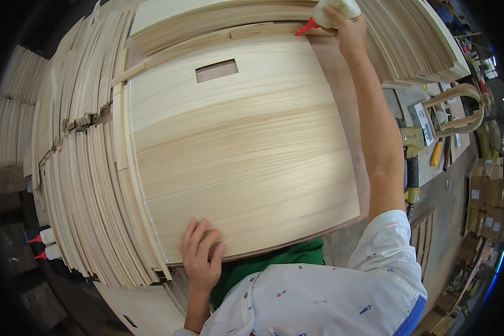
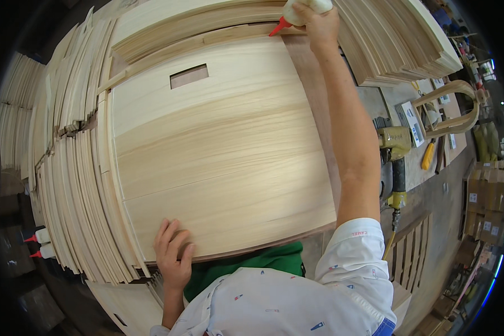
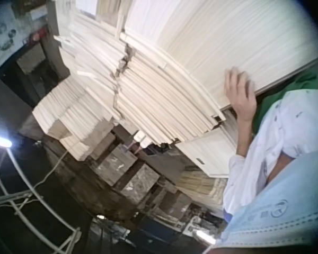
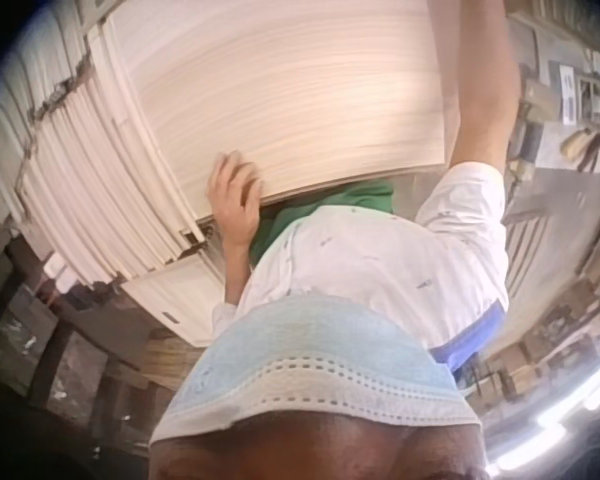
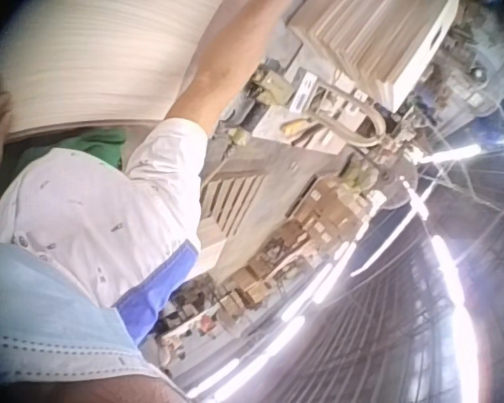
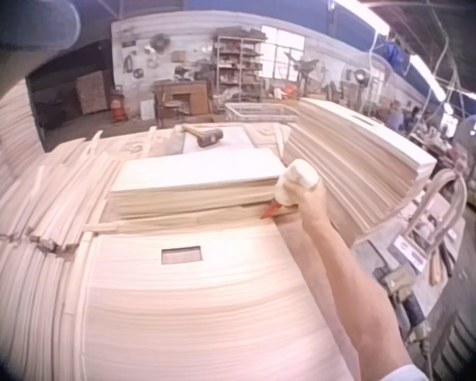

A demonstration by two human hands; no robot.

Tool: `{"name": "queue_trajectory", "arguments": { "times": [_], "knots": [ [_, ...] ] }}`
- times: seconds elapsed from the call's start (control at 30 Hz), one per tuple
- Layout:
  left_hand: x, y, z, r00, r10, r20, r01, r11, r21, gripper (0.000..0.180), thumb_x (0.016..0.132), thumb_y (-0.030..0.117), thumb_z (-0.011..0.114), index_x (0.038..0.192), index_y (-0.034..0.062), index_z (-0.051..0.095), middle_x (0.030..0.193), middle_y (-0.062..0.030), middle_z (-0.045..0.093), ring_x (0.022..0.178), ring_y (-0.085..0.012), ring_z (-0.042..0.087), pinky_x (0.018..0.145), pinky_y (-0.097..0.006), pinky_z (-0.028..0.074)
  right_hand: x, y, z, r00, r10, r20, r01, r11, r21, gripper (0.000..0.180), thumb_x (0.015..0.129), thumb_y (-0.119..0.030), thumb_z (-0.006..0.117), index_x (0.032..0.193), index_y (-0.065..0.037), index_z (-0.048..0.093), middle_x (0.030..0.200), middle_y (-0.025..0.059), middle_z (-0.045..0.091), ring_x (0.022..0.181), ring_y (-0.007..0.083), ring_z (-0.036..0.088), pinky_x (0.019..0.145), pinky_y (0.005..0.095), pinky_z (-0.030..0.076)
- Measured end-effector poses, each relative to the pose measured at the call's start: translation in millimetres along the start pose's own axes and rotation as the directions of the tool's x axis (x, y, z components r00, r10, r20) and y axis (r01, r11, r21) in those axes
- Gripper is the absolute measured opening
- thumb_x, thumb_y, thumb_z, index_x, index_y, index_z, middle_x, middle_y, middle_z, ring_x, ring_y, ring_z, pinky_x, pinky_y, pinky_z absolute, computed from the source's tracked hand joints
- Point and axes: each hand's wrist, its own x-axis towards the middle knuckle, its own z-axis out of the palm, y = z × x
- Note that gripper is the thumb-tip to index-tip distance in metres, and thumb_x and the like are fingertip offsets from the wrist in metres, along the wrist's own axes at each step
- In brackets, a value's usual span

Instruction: Apply glue to wooden slats and use a pneumatic nail gun to secure them into a panel structure.

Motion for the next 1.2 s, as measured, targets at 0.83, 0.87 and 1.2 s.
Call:
{"name": "queue_trajectory", "arguments": {
  "times": [0.83, 0.87, 1.2],
  "knots": [
    [-5, 0, 6, 1.0, 0.02, -0.016, -0.019, 0.999, 0.044, 0.028, 0.083, 0.007, 0.065, 0.11, 0.0047, 0.065, 0.135, -0.0117, 0.055, 0.133, -0.0348, 0.043, 0.109, -0.045, 0.032, -44, -42, -49, 0.984, 0.167, -0.057, -0.171, 0.983, -0.07, 0.03, 0.081, -0.011, 0.068, 0.108, -0.003, 0.061, 0.093, 0.008, 0.067, 0.074, 0.0199, 0.068, 0.054, 0.0336, 0.058],
    [-4, 0, 6, 1.0, 0.021, -0.019, -0.02, 0.999, 0.041, 0.028, 0.083, 0.006, 0.065, 0.111, 0.0049, 0.065, 0.135, -0.0113, 0.055, 0.133, -0.0344, 0.043, 0.109, -0.045, 0.032, -48, -46, -50, 0.984, 0.168, -0.055, -0.17, 0.985, -0.042, 0.031, 0.081, -0.011, 0.068, 0.11, -0.002, 0.061, 0.093, 0.0081, 0.066, 0.075, 0.0203, 0.068, 0.056, 0.0345, 0.059],
    [-7, -2, 6, 0.998, 0.042, -0.036, -0.04, 0.998, 0.052, 0.027, 0.086, 0.008, 0.064, 0.112, 0.0047, 0.065, 0.136, -0.011, 0.055, 0.134, -0.0324, 0.042, 0.11, -0.043, 0.032, -76, -66, -70, 0.982, 0.184, -0.046, -0.187, 0.98, -0.068, 0.037, 0.08, -0.01, 0.07, 0.114, -0.002, 0.058, 0.098, 0.0101, 0.066, 0.077, 0.0212, 0.069, 0.054, 0.035, 0.059]
  ]
}}
